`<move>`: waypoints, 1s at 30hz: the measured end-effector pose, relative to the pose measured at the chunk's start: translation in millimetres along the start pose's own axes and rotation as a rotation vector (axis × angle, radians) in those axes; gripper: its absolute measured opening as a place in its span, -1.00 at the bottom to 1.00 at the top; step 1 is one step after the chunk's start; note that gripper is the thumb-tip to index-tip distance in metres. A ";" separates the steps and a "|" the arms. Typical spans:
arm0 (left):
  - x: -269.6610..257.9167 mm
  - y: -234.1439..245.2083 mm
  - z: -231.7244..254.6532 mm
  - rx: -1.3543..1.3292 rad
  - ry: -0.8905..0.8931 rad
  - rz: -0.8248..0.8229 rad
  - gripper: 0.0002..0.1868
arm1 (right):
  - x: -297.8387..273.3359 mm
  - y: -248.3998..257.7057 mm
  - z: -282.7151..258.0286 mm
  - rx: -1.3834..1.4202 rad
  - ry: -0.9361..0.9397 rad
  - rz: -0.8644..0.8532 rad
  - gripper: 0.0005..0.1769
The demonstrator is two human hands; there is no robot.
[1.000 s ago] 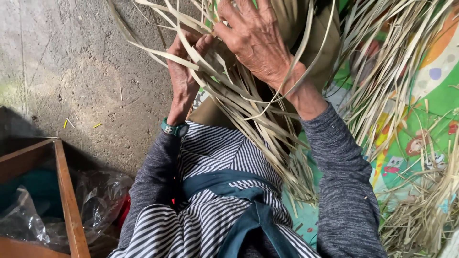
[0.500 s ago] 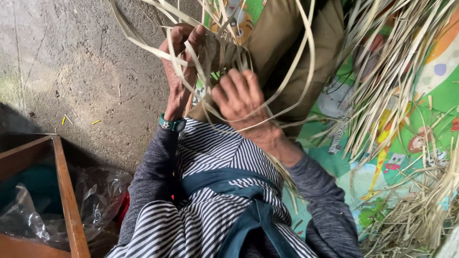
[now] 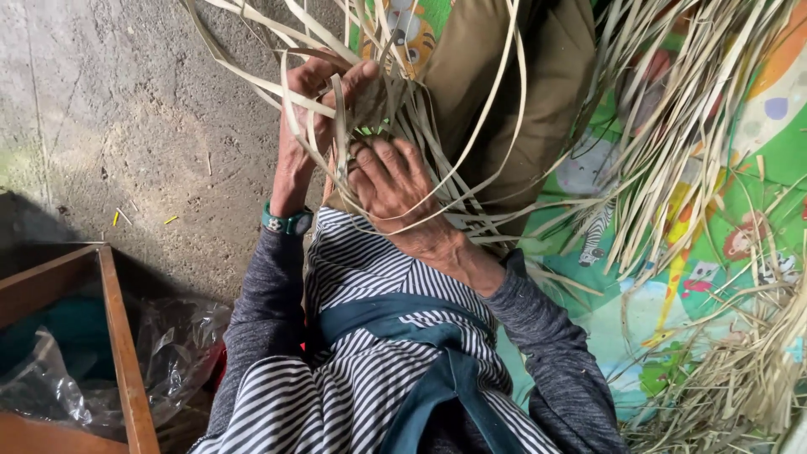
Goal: Weaving thin natural fiber strips into a structured pattern to create a mat or basket base.
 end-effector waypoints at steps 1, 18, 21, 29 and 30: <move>0.5 -0.8 -0.1 -0.025 -0.043 -0.036 -0.67 | -1.4 -4.6 -2.2 0.009 0.014 0.009 -0.88; 35.2 -14.8 7.9 -0.108 -0.455 0.006 -0.72 | 27.4 -21.9 62.9 0.638 -0.177 -0.214 -0.20; 38.2 -14.2 23.1 -0.003 -0.460 -0.012 -0.81 | 29.7 -28.2 71.9 1.189 -0.206 -0.271 -0.62; 15.7 44.8 -226.9 -0.290 0.330 0.001 -0.50 | 5.2 -28.2 80.6 2.154 0.065 -0.527 -0.09; 31.8 55.6 -240.0 -0.291 0.329 0.004 -0.50 | 3.9 -25.2 81.6 2.154 0.067 -0.531 -0.09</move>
Point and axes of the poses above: each hand's wrist, its own x-axis towards the middle knuckle, its own y-axis out of the back of the hand, z = x × y, the point moved 5 cm from there along x, towards the middle knuckle, and after that the axes turned 1 degree about -y, right-handed, at the moved point
